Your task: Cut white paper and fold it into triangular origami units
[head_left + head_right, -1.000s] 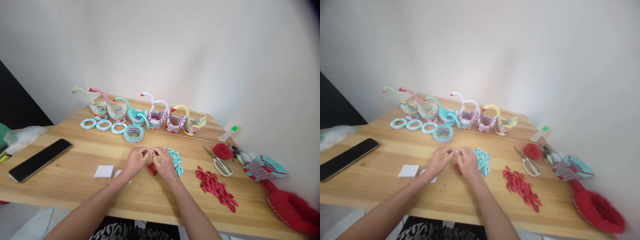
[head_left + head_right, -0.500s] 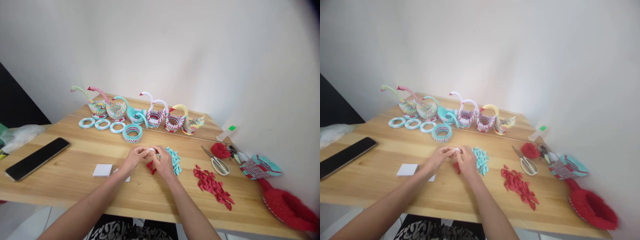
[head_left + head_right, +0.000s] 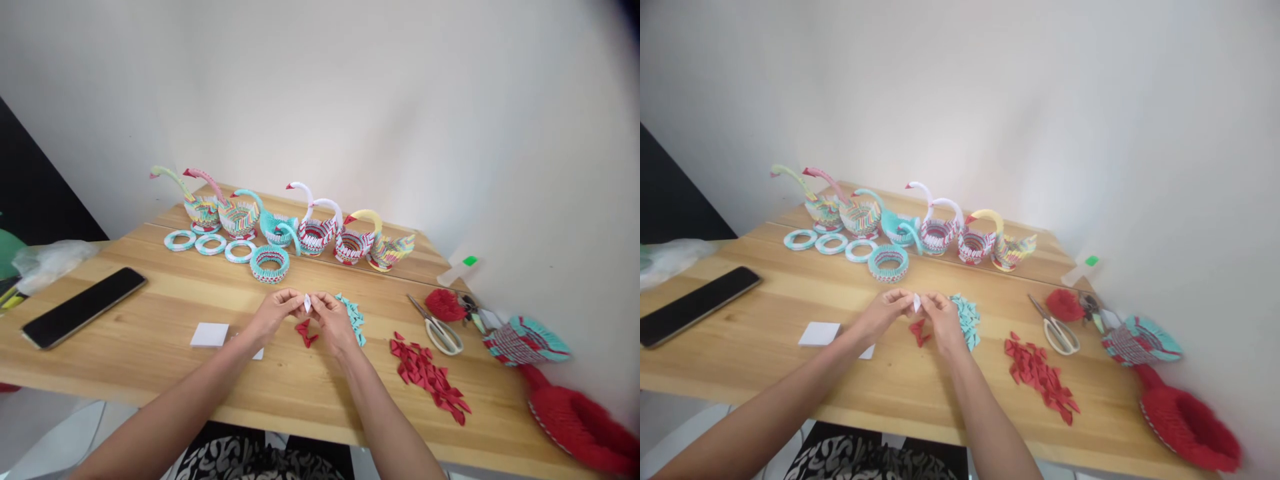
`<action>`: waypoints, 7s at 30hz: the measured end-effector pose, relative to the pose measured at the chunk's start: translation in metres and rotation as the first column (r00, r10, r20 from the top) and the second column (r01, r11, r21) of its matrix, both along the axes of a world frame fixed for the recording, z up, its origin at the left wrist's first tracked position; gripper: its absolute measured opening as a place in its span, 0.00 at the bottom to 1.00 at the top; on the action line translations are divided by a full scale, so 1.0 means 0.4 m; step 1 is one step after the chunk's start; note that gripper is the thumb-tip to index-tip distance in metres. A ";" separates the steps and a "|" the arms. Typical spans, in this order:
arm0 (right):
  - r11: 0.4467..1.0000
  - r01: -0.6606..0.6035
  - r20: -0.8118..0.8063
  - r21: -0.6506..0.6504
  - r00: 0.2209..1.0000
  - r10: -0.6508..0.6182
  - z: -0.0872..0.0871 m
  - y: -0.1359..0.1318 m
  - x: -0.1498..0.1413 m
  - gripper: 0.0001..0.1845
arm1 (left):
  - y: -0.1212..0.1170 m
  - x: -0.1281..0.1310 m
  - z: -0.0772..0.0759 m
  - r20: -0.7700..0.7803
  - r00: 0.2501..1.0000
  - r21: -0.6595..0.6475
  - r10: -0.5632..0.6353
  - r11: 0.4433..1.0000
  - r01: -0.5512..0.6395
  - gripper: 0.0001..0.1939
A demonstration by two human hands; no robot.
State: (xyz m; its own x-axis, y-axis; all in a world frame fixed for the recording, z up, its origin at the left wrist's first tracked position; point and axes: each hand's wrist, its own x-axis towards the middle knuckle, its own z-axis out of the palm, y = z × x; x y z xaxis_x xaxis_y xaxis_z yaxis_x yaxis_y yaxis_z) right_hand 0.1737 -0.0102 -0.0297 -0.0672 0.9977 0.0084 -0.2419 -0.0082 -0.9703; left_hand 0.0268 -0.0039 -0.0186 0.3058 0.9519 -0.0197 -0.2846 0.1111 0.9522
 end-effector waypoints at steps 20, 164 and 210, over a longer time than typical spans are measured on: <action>0.993 0.037 0.254 0.116 0.965 -0.066 0.003 0.000 -0.003 0.10 | -0.004 0.004 0.008 -0.268 0.942 0.215 0.200 0.966 -0.144 0.12; 0.979 -0.195 0.189 -0.058 0.961 0.202 0.059 -0.053 -0.006 0.18 | -0.012 -0.013 0.005 -0.004 0.999 0.090 -0.052 0.995 0.052 0.08; 0.936 -0.317 0.928 0.154 0.370 -0.028 0.139 -0.172 0.145 0.18 | -0.004 -0.019 0.009 0.547 0.834 -0.404 0.068 0.895 0.191 0.05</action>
State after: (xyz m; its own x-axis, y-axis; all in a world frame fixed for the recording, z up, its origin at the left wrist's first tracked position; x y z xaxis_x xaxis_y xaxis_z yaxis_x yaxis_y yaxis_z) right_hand 0.2319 -0.0790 0.0257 -0.3489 0.9324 0.0945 0.7600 0.3406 -0.5536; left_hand 0.0194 -0.0057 -0.0149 0.4476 0.8638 -0.2315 -0.7085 0.5004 0.4975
